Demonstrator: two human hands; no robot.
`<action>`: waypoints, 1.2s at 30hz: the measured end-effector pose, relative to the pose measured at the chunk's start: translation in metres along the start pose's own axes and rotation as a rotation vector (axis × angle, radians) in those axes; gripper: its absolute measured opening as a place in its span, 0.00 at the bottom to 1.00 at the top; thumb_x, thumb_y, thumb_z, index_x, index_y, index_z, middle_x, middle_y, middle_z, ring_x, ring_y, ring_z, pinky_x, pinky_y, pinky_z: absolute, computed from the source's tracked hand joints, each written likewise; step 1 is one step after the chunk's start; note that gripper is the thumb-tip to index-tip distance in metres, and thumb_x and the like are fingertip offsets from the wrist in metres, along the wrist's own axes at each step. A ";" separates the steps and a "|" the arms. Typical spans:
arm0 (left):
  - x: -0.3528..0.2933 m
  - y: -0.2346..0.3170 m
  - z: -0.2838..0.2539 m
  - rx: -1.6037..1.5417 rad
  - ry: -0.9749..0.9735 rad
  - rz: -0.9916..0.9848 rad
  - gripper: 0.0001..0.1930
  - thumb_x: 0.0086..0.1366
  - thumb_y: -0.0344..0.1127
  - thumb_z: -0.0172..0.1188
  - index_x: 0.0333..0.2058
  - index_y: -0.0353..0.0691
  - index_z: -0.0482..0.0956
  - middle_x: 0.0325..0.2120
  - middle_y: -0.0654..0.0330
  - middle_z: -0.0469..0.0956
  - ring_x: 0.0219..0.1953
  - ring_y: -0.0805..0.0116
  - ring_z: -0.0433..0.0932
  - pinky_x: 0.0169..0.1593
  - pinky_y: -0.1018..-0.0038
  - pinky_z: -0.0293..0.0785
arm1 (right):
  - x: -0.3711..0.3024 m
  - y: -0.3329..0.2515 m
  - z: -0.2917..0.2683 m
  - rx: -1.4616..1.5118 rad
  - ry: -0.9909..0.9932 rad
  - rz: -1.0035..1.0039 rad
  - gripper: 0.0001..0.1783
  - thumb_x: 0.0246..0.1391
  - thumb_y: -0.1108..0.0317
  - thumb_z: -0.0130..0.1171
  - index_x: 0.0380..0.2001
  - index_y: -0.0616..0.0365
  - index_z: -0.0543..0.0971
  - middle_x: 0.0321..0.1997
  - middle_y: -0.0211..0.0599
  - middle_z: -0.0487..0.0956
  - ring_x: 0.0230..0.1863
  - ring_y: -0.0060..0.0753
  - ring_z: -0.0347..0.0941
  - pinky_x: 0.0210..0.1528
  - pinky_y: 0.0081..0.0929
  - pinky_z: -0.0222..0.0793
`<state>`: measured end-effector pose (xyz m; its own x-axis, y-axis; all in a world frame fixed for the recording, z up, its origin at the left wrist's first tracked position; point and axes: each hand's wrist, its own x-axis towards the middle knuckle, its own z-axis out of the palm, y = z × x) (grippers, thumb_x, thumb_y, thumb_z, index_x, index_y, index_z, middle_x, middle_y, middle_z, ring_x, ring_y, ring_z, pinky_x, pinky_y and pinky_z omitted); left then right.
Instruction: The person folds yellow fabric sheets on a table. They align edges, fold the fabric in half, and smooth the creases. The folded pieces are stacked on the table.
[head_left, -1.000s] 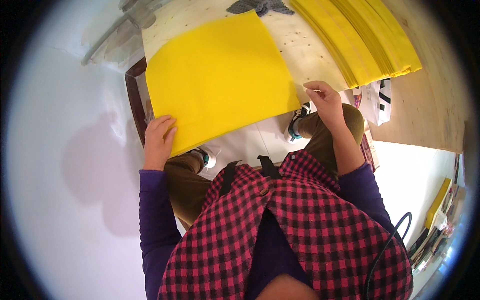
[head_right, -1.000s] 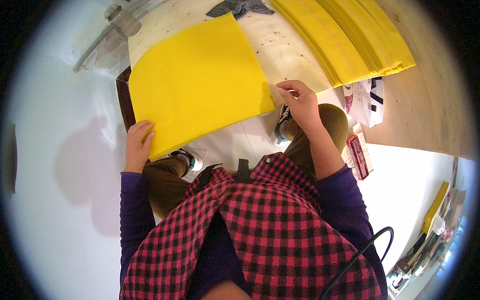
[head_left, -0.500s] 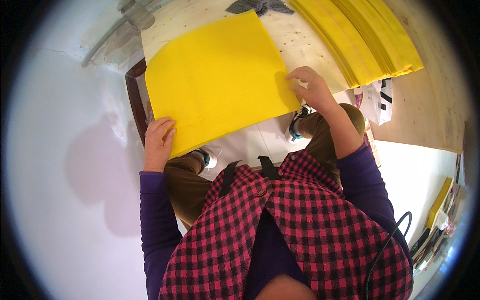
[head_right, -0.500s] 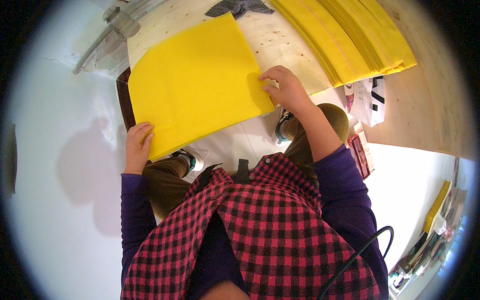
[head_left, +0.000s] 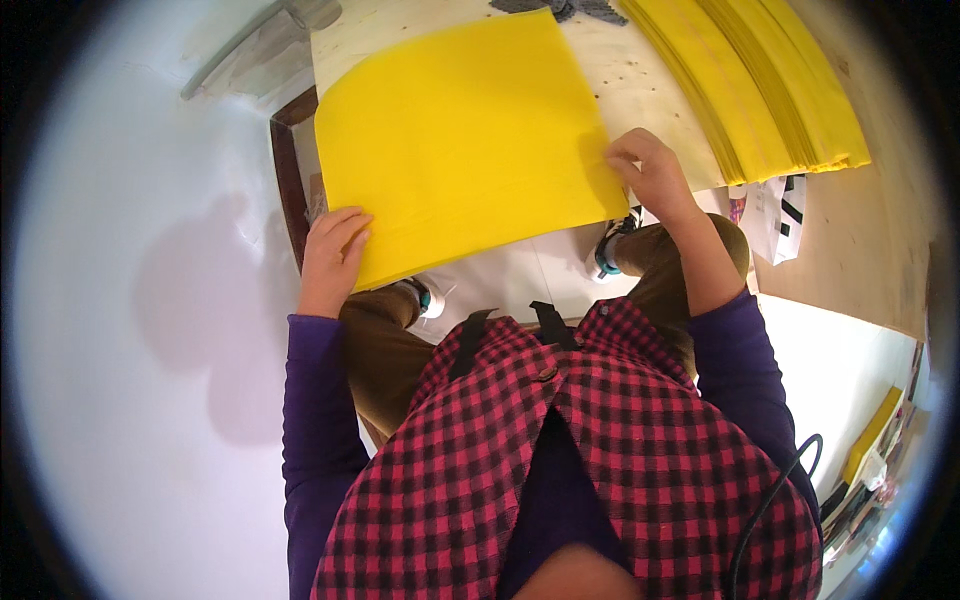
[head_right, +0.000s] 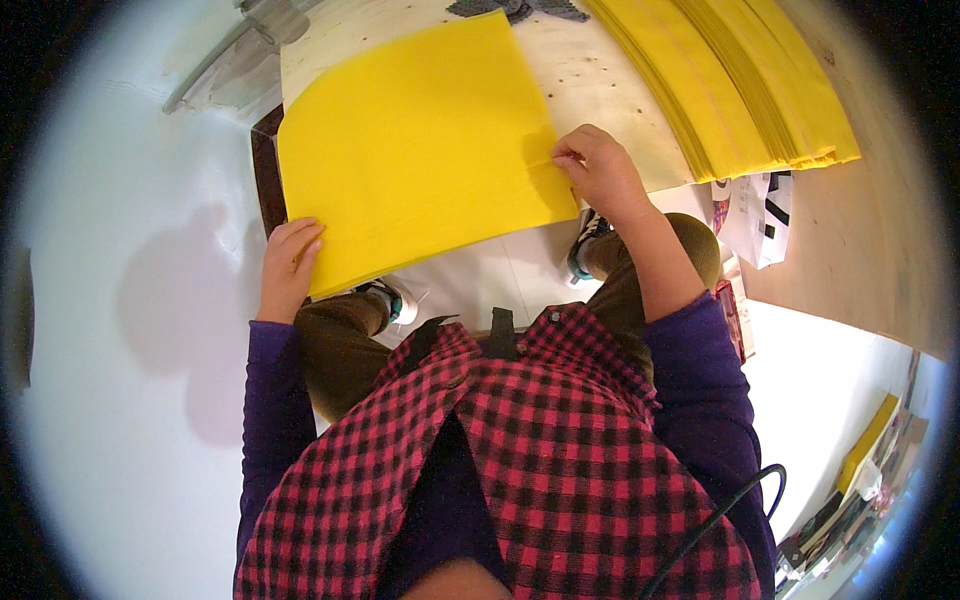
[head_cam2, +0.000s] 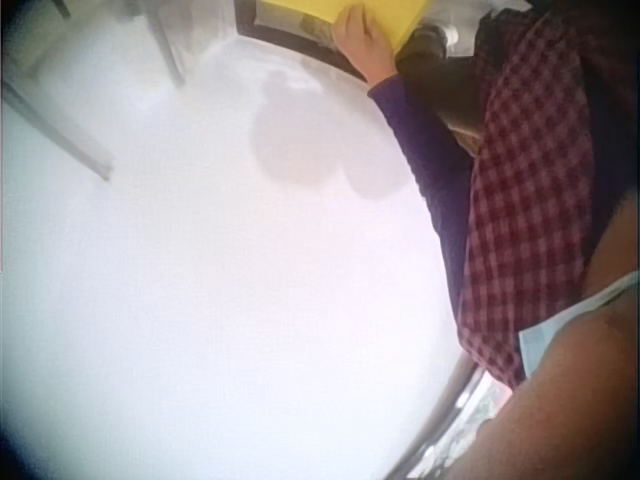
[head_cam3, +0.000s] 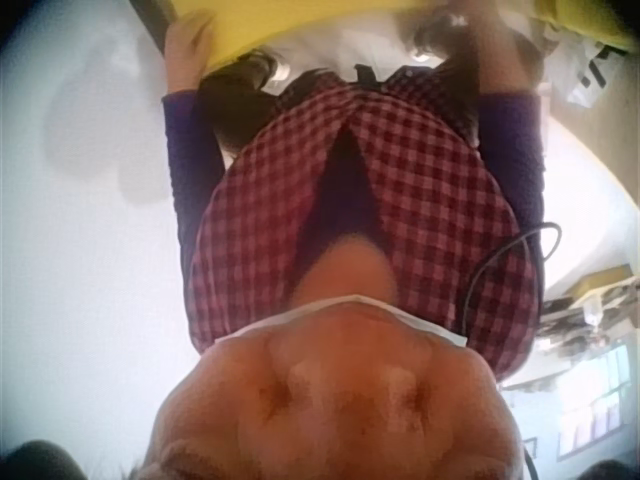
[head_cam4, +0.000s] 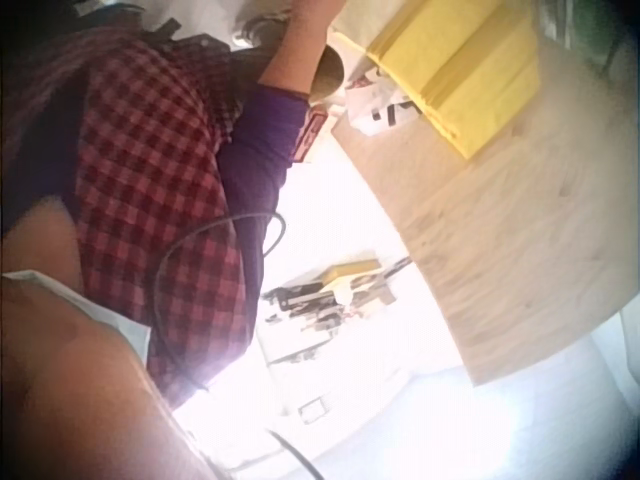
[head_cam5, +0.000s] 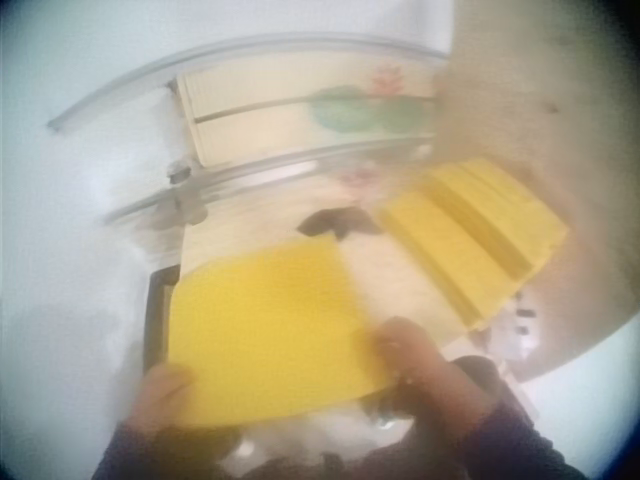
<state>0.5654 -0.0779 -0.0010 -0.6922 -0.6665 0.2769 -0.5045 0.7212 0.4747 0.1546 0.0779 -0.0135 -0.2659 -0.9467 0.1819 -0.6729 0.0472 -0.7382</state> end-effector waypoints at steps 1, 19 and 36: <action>0.000 0.000 0.000 0.002 0.000 0.000 0.10 0.57 0.26 0.60 0.39 0.36 0.80 0.41 0.54 0.78 0.46 0.53 0.74 0.52 0.65 0.69 | 0.001 0.000 0.000 -0.008 0.003 0.001 0.05 0.48 0.74 0.60 0.30 0.63 0.77 0.32 0.41 0.75 0.36 0.41 0.73 0.39 0.30 0.70; -0.003 -0.003 0.001 0.065 0.046 0.082 0.08 0.54 0.27 0.62 0.35 0.38 0.81 0.38 0.55 0.79 0.42 0.54 0.76 0.48 0.65 0.71 | -0.005 0.002 0.004 0.017 -0.005 0.012 0.04 0.50 0.77 0.58 0.31 0.64 0.76 0.32 0.38 0.73 0.35 0.35 0.73 0.40 0.27 0.70; -0.010 -0.001 0.002 0.106 0.071 0.117 0.07 0.54 0.27 0.62 0.34 0.38 0.81 0.37 0.57 0.79 0.41 0.56 0.76 0.48 0.65 0.70 | -0.011 -0.003 0.002 0.030 -0.003 0.010 0.04 0.49 0.77 0.59 0.30 0.63 0.76 0.32 0.39 0.74 0.35 0.37 0.72 0.39 0.27 0.70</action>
<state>0.5722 -0.0713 -0.0056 -0.7131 -0.5857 0.3853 -0.4769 0.8081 0.3457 0.1608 0.0873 -0.0145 -0.2702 -0.9473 0.1721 -0.6488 0.0471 -0.7595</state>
